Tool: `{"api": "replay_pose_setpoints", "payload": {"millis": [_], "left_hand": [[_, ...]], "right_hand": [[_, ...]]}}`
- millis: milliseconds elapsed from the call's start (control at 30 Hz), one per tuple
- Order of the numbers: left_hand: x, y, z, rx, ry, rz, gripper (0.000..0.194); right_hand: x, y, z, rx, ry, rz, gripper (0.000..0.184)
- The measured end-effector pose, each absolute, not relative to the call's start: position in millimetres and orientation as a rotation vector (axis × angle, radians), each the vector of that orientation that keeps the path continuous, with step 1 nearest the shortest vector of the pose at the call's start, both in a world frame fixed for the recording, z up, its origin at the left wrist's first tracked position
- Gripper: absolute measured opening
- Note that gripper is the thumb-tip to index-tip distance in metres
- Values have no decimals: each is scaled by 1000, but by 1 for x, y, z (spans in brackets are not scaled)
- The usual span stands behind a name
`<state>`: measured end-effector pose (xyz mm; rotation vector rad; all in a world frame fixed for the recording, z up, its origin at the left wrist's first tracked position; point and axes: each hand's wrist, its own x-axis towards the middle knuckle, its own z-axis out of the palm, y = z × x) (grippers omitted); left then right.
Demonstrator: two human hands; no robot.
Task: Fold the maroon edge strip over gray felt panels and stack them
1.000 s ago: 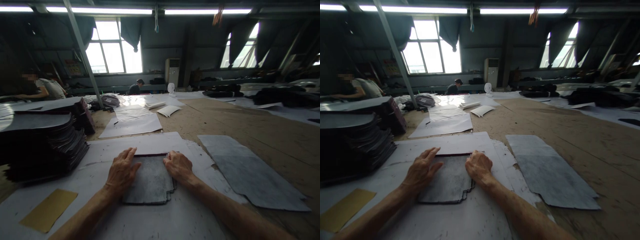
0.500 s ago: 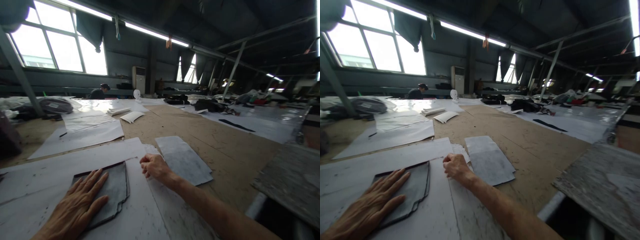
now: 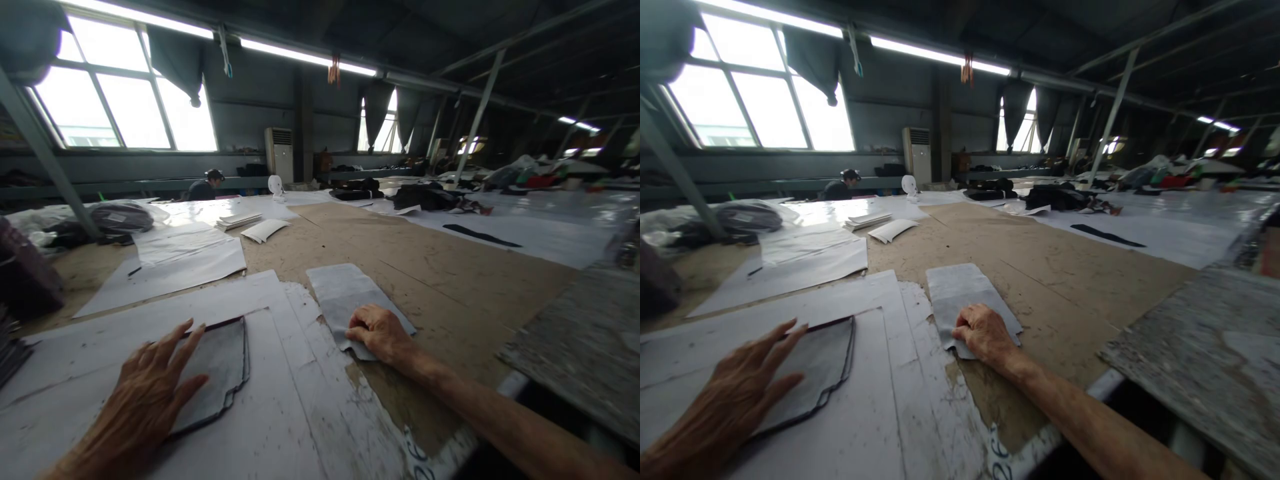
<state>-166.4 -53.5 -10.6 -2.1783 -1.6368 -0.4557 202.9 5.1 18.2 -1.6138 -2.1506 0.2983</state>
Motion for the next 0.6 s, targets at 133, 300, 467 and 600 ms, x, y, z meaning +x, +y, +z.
{"api": "replay_pose_setpoints", "payload": {"millis": [133,300,467,600], "left_hand": [[-117,-63,4,-2286,-1544,-590,51],[-31,-60,16,-2745,-1331,-627,39],[24,-26,18,-2827,-1276,-693,34],[37,-10,8,-2786,-1346,-726,22]], "right_hand": [[203,12,16,-1604,-2180,341,14],[208,17,19,-1622,-2138,482,21],[214,20,17,-1601,-2046,666,23],[215,24,10,-1561,-1942,810,23]]}}
